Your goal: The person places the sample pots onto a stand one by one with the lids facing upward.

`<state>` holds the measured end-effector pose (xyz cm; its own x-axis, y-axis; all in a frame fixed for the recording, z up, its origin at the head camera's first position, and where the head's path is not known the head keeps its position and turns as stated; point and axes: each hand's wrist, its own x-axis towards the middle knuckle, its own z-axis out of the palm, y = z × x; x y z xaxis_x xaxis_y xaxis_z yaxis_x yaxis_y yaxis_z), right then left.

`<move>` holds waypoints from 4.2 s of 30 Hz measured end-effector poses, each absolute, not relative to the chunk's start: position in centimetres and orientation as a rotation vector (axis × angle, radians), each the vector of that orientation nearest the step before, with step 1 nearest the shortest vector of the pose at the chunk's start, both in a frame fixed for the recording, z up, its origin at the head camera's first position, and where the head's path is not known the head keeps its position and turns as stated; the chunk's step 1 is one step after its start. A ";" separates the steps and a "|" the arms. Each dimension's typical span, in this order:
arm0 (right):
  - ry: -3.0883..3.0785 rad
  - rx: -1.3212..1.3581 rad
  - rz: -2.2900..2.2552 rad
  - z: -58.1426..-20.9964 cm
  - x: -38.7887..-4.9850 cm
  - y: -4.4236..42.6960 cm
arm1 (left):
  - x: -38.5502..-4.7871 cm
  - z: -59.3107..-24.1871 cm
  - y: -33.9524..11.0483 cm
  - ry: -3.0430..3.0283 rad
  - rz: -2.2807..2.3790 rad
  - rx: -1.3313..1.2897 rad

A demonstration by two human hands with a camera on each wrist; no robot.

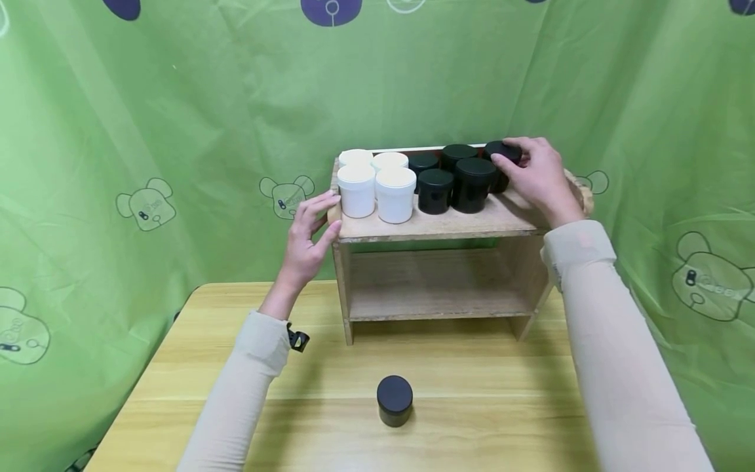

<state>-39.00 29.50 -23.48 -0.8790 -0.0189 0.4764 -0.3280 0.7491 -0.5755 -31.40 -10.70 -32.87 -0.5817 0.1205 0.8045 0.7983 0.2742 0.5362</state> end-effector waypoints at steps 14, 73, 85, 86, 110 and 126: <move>-2.508 0.280 0.948 -23.9 -39.0 29.6 | -30.7 -32.5 -10.3 -1.900 -1.352 -0.828; -2.434 0.948 1.032 -42.4 -21.9 20.4 | -31.1 -32.5 -10.1 -1.889 -1.372 -0.801; -2.736 1.127 1.127 -49.4 -20.7 17.9 | -31.2 -32.6 -10.2 -1.907 -1.389 -0.804; -2.763 1.138 1.127 -49.6 -20.7 17.8 | -31.2 -32.6 -10.2 -1.908 -1.388 -0.805; -2.850 1.290 1.153 -51.7 -20.7 16.9 | -31.0 -32.4 -10.3 -1.899 -1.381 -0.822; -2.841 1.225 1.081 -49.9 -21.2 17.1 | -31.0 -32.4 -10.2 -1.903 -1.365 -0.816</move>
